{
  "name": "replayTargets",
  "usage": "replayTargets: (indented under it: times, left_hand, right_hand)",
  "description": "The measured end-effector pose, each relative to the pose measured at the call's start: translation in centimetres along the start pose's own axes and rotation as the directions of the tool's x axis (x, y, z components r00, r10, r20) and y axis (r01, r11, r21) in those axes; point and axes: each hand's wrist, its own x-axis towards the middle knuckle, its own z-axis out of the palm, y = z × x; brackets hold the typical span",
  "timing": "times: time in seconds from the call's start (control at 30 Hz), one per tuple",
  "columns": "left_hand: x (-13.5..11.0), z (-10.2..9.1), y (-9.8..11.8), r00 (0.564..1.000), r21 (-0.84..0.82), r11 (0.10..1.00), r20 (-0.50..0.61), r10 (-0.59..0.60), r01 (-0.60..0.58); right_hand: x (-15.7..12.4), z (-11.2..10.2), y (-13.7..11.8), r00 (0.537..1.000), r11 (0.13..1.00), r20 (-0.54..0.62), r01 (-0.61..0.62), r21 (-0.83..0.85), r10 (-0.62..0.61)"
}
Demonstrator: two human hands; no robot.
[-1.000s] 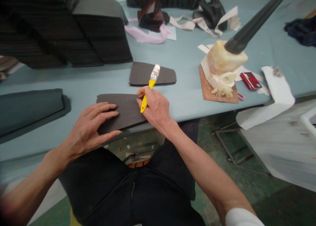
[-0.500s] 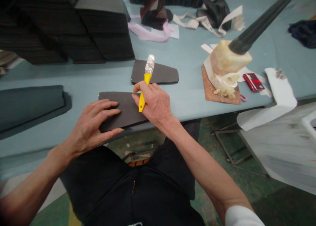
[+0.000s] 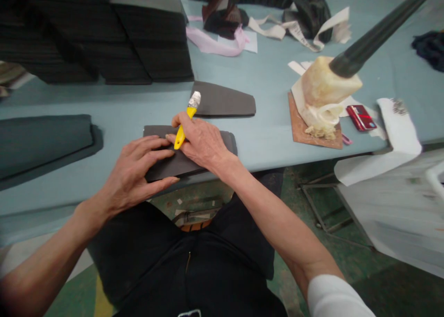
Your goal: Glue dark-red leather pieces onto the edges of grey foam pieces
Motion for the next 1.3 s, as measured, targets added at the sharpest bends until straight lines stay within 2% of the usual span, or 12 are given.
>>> replayTargets:
  times: [0.33,0.63,0.8,1.07,1.3]
  left_hand:
    - [0.02,0.08,-0.10,1.000,0.024,1.000,-0.014,0.007,-0.007]
    - [0.04,0.03,-0.15,1.000,-0.010,0.999,0.003,-0.031,0.031]
    - [0.01,0.04,-0.31,0.999,-0.021,0.999,0.007,-0.040,0.040]
    - [0.08,0.09,0.07,0.991,-0.060,0.990,0.043,-0.128,0.130]
    - [0.27,-0.12,-0.01,0.984,-0.071,0.984,0.084,-0.159,0.165]
  right_hand:
    - [0.01,-0.52,-0.38,0.999,1.000,0.041,-0.025,0.016,0.024]
    - [-0.07,-0.30,-0.13,1.000,1.000,0.009,-0.010,0.025,0.010]
    - [-0.05,-0.40,-0.25,0.999,0.999,0.028,-0.026,0.027,0.025]
    - [0.03,-0.15,0.02,1.000,0.999,0.008,-0.005,0.041,0.005]
    - [-0.02,-0.30,-0.19,1.000,0.999,0.009,-0.015,0.038,0.014]
